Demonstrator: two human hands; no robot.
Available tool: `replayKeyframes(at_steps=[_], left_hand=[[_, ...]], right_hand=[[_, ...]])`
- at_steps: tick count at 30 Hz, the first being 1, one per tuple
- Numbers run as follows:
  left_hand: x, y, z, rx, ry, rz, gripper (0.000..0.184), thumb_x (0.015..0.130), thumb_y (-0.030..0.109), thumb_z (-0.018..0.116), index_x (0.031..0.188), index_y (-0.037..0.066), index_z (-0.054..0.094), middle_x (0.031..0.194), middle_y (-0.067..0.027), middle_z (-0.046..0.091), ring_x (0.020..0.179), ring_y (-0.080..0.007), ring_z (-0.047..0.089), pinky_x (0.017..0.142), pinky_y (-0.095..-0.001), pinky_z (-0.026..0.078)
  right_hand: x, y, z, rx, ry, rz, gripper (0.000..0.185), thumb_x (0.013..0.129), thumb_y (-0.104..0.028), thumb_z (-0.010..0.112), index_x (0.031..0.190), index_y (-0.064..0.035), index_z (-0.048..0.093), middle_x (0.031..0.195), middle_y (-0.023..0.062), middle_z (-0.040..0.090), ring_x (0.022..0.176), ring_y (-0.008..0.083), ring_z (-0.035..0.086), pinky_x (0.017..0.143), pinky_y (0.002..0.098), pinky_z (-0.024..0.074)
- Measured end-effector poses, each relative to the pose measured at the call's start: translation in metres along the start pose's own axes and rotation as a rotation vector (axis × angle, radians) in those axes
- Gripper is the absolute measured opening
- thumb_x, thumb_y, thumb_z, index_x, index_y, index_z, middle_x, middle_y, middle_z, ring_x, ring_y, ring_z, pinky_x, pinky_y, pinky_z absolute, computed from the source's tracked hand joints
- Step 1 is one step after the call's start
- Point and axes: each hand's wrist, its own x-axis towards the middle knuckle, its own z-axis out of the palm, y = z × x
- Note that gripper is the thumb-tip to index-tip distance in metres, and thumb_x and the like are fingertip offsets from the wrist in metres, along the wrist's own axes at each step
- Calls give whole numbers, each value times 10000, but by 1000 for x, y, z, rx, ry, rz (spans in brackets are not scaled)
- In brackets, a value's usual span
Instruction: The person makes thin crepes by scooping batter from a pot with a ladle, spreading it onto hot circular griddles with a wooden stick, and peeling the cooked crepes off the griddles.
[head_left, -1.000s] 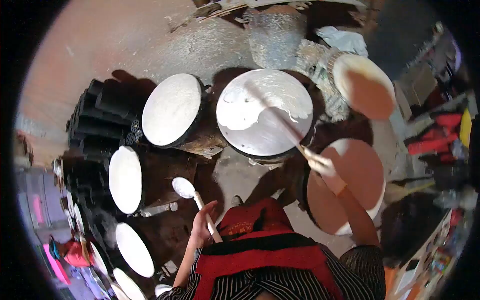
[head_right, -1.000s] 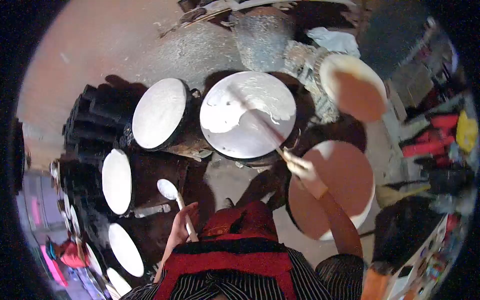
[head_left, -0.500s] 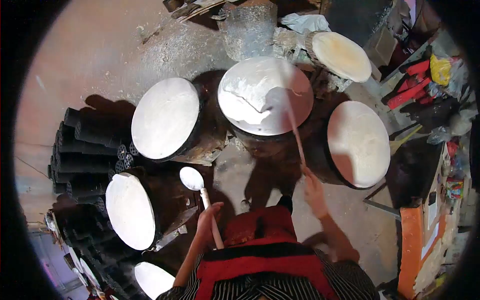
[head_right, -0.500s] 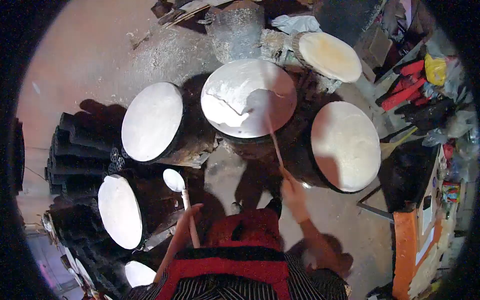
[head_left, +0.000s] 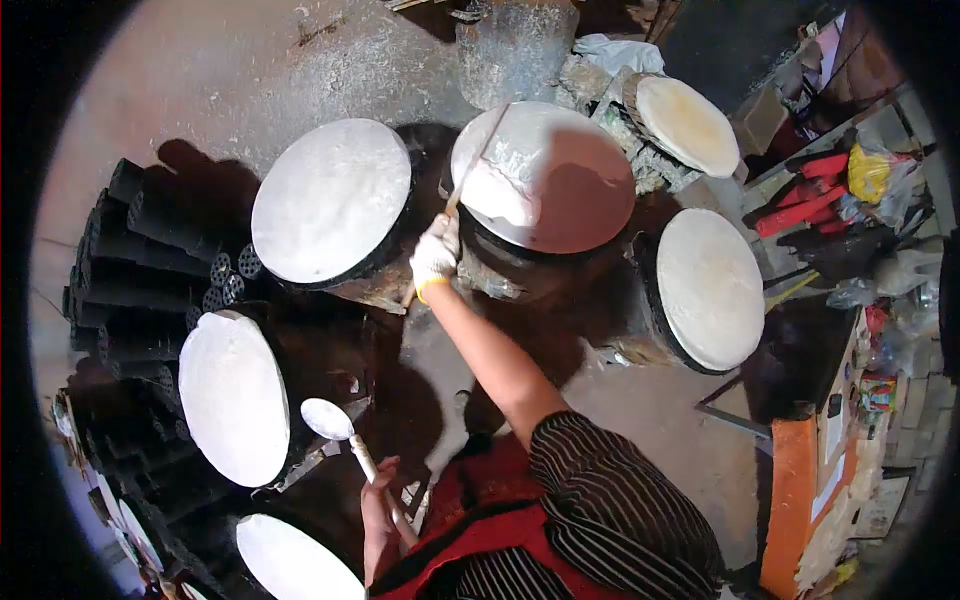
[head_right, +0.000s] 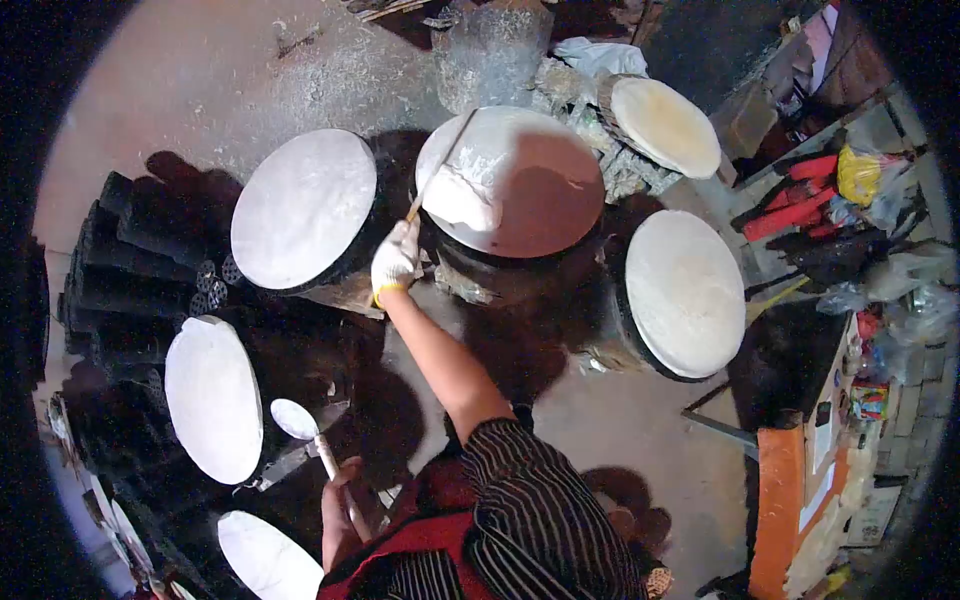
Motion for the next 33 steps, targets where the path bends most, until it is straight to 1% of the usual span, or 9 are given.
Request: replayKeyframes(at_steps=[4, 7, 11, 13, 15, 17, 21, 27, 33], left_hand=[[-2, 23, 36, 170, -107, -28, 348, 805, 229, 566, 1089, 31, 611, 959, -37, 568, 791, -145, 566, 686, -284, 476], [14, 22, 49, 279, -165, -48, 294, 831, 238, 572, 1071, 80, 637, 989, 5, 573, 887, -103, 512, 802, -253, 397], [15, 21, 71, 299, -193, -16, 273, 842, 202, 562, 1073, 78, 641, 1016, 23, 575, 895, -85, 479, 839, -247, 360], [22, 17, 69, 320, -208, -20, 273, 843, 187, 560, 1080, 78, 640, 1034, 22, 577, 888, -85, 478, 832, -240, 361], [18, 18, 73, 348, -223, -22, 278, 842, 186, 559, 1085, 79, 640, 1029, 24, 576, 888, -79, 473, 821, -231, 362], [12, 20, 82, 366, -231, -2, 282, 840, 187, 560, 1089, 80, 640, 1009, 30, 569, 872, -72, 466, 804, -224, 363], [-1, 25, 113, 390, -209, 22, 289, 830, 194, 572, 1087, 82, 643, 945, 46, 545, 816, -63, 445, 759, -219, 366], [7, 10, 137, 358, -209, -4, 263, 825, 196, 581, 1057, 92, 650, 788, 66, 490, 705, -48, 432, 634, -207, 363], [0, -5, 184, 343, -250, -17, 273, 833, 214, 580, 1058, 74, 646, 823, 45, 506, 730, -55, 449, 649, -217, 388]], right_hand=[[-55, -11, -66, 94, 108, 286, 452, 980, -329, 379, 1349, -71, 417, 877, 79, 491, 739, 214, 458, 621, 314, 385], [-65, -30, -119, 120, 112, 326, 399, 982, -300, 424, 1323, -97, 470, 659, -37, 432, 495, 74, 396, 422, 243, 353], [-64, -92, -187, 98, -54, 247, 495, 966, -418, 409, 1402, -185, 373, 629, -3, 452, 418, 116, 398, 355, 286, 323], [-13, -43, -193, -238, 164, -454, 403, 958, -398, 444, 1328, -239, 418, 590, -19, 410, 383, 109, 372, 328, 268, 294], [-7, -53, -183, -25, 163, -384, 367, 954, -377, 468, 1304, -275, 431, 570, -27, 394, 366, 108, 362, 317, 259, 285], [-24, -75, -153, 716, -73, 468, 391, 952, -355, 482, 1332, -292, 411, 571, -29, 404, 367, 111, 368, 322, 259, 296], [-60, -57, -167, 207, -345, 458, 433, 946, -395, 493, 1361, -375, 370, 564, -47, 387, 366, 72, 345, 320, 237, 295], [-47, -93, -290, 144, -295, 407, 399, 946, -435, 448, 1326, -326, 396, 590, -53, 374, 379, 53, 301, 340, 216, 234], [-39, -107, -253, 433, -386, 417, 314, 940, -408, 507, 1199, -232, 494, 603, -50, 428, 383, 72, 344, 327, 231, 262]])
